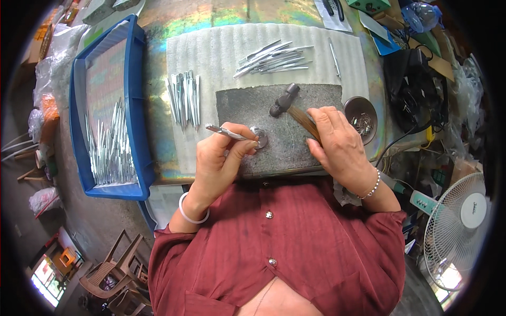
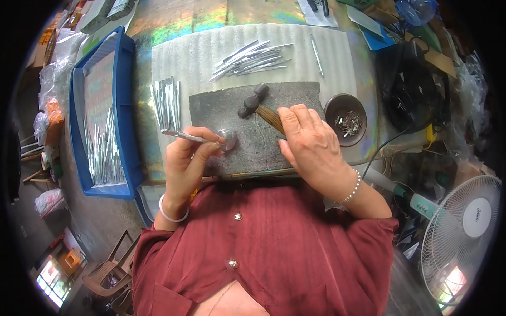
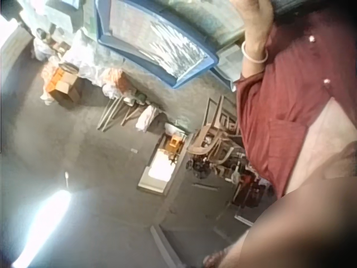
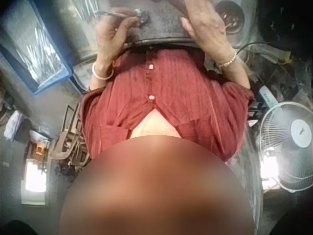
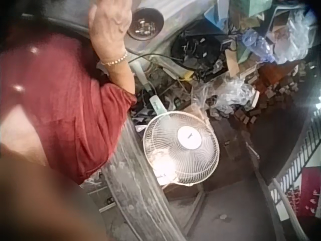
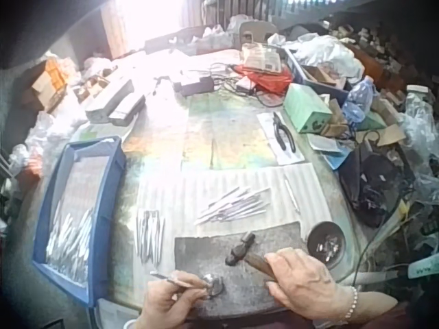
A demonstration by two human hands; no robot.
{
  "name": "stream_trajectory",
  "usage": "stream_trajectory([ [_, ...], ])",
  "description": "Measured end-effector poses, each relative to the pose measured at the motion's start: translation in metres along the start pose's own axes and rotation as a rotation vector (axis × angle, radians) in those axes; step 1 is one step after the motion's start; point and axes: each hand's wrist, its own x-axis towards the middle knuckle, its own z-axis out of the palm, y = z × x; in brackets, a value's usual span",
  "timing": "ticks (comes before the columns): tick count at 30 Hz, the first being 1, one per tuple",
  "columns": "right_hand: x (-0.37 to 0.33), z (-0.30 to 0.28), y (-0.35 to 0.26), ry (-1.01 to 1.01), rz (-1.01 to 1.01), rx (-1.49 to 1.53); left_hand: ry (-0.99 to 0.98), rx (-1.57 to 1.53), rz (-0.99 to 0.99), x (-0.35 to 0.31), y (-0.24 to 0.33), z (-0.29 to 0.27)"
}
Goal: Hammering metal pins into small hardware components on a workshop workbench.
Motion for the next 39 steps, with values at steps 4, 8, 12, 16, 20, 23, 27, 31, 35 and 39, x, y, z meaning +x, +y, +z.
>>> stream_trajectory([
  [4,-0.004,0.007,0.000,-0.018,0.015,-0.019,-0.005,0.071,0.032,-0.001,-0.001,0.000],
  [8,-0.003,0.009,-0.001,-0.019,0.027,0.002,-0.004,0.084,0.058,-0.002,-0.005,0.001],
  [12,-0.002,0.008,-0.002,-0.012,0.037,0.011,0.013,0.118,0.069,-0.002,-0.004,0.002],
  [16,-0.002,0.008,-0.003,-0.031,0.053,0.021,0.040,0.142,0.094,-0.002,-0.003,0.004],
  [20,-0.003,0.009,-0.003,-0.027,0.094,0.102,0.031,0.226,0.141,-0.002,0.000,0.004],
  [23,-0.003,0.011,-0.001,-0.009,0.116,0.148,0.012,0.259,0.141,-0.001,0.000,0.002],
  [27,-0.004,0.011,0.000,-0.011,0.164,0.245,0.006,0.198,0.122,-0.001,-0.002,0.001],
  [31,-0.005,0.013,0.003,0.027,0.154,0.347,0.051,0.018,0.027,-0.003,-0.002,0.007],
  [35,-0.003,0.015,0.005,0.052,0.161,0.383,0.026,0.068,0.061,-0.003,-0.006,0.005],
  [39,-0.003,0.015,0.005,0.073,0.153,0.410,0.012,0.092,0.062,-0.004,-0.003,0.005],
])
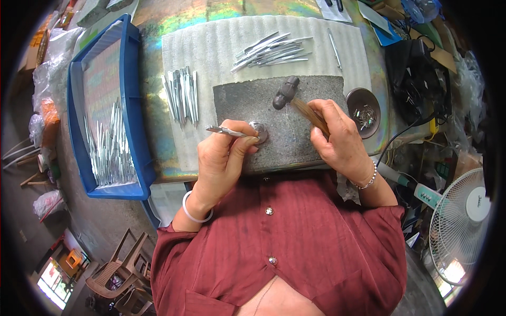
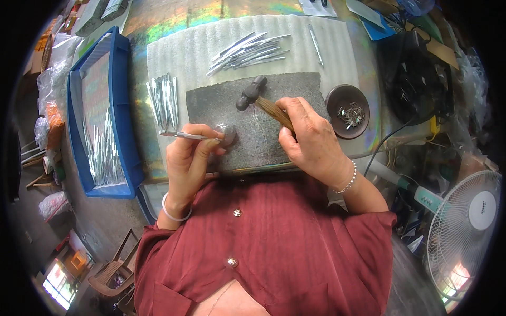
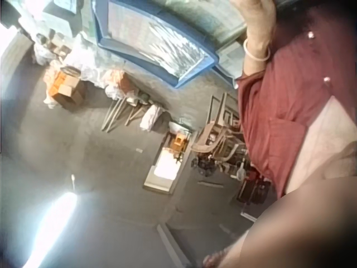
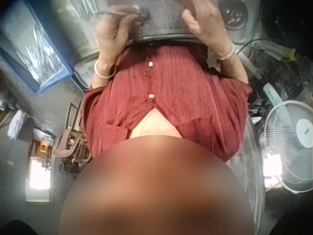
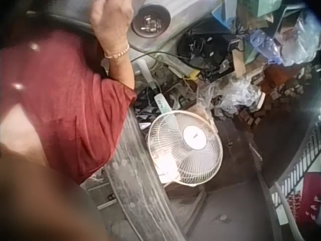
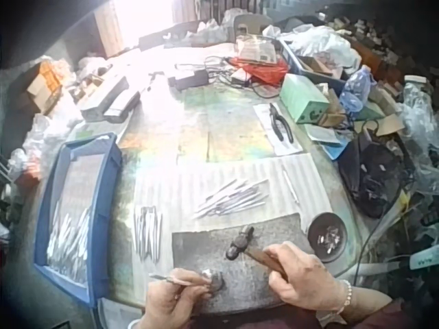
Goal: Hammering metal pins into small hardware components on a workshop workbench.
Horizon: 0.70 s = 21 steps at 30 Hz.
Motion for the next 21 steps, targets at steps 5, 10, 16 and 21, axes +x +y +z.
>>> stream_trajectory([
  [5,-0.0010,0.0009,0.0006,0.007,0.001,0.016,0.006,0.014,-0.005,-0.0006,0.0013,0.0004],
  [10,-0.0012,0.0005,0.0006,0.011,-0.001,0.021,0.020,0.023,0.039,-0.0001,-0.0008,0.0025],
  [16,-0.0010,0.0012,0.0009,0.011,0.005,0.012,0.022,0.080,0.055,0.0005,-0.0002,0.0024],
  [21,-0.0012,0.0023,0.0024,0.028,0.002,0.022,-0.003,0.054,0.041,0.0016,-0.0008,0.0000],
])
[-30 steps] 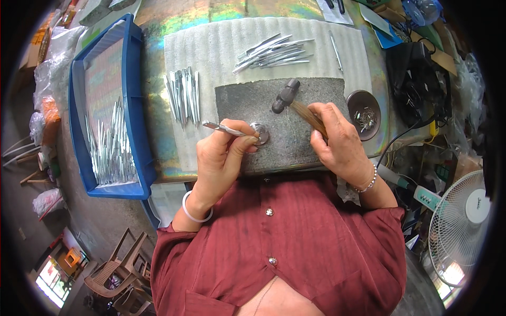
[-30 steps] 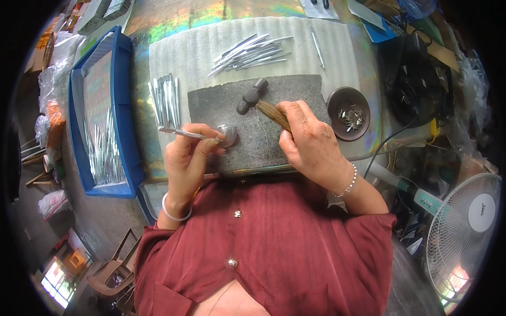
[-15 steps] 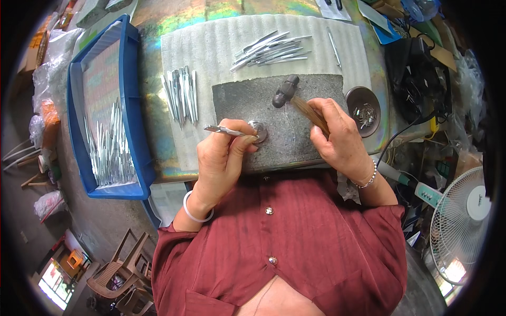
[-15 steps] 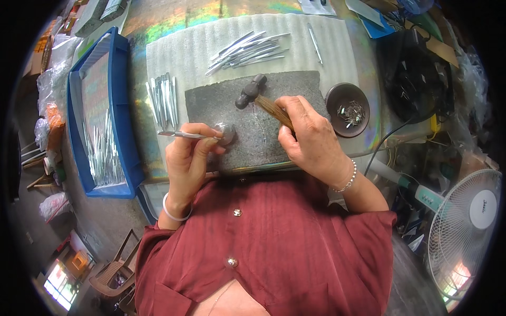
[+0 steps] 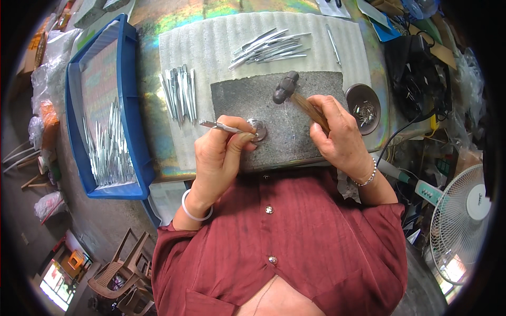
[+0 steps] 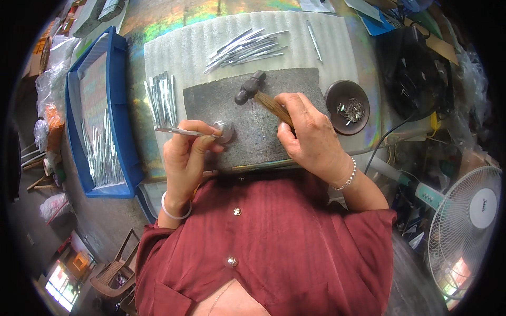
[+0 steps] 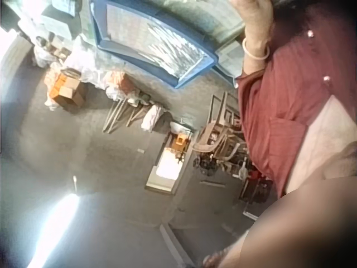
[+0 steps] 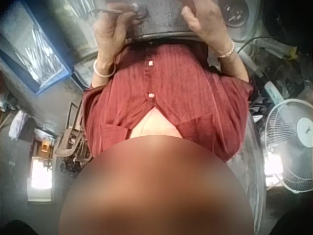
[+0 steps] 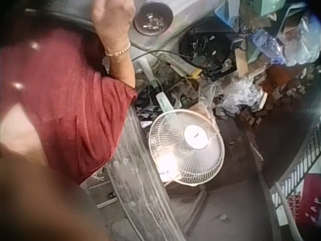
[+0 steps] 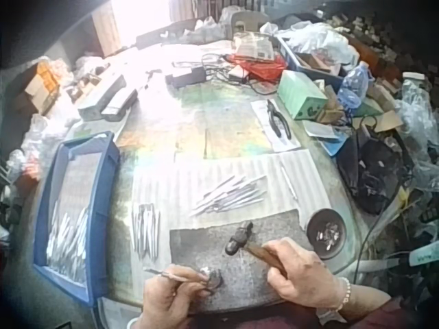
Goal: Hammering metal pins into small hardware components on a workshop workbench.
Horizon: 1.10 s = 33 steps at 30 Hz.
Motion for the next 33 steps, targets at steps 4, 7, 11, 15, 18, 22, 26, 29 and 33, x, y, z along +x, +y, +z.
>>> stream_trajectory([
  [4,0.000,0.000,0.000,0.005,-0.008,0.007,0.023,-0.014,0.025,-0.002,-0.003,0.002],
  [7,0.001,0.001,0.000,0.012,-0.019,0.008,0.004,0.229,0.129,-0.003,-0.001,0.002],
  [11,0.003,-0.001,-0.009,-0.028,0.021,0.217,-0.004,0.555,0.418,-0.002,0.000,0.006],
  [15,0.014,-0.007,-0.037,-0.183,-0.112,0.492,-0.008,0.611,0.427,-0.004,0.003,0.006],
  [18,0.025,-0.009,-0.059,-0.198,-0.294,0.529,-0.048,0.585,0.435,-0.001,0.010,0.003],
  [22,0.036,-0.011,-0.075,-0.223,-0.482,0.379,-0.121,0.439,0.371,-0.002,0.011,0.000],
  [26,0.032,-0.016,-0.083,-0.294,-0.435,0.361,-0.150,0.592,0.471,-0.001,-0.006,0.002],
  [29,0.021,-0.024,-0.084,-0.278,-0.317,0.367,-0.098,0.609,0.455,-0.002,0.004,-0.004],
  [33,-0.002,-0.048,-0.077,-0.245,-0.209,0.460,-0.090,0.588,0.473,0.000,0.002,-0.006],
])
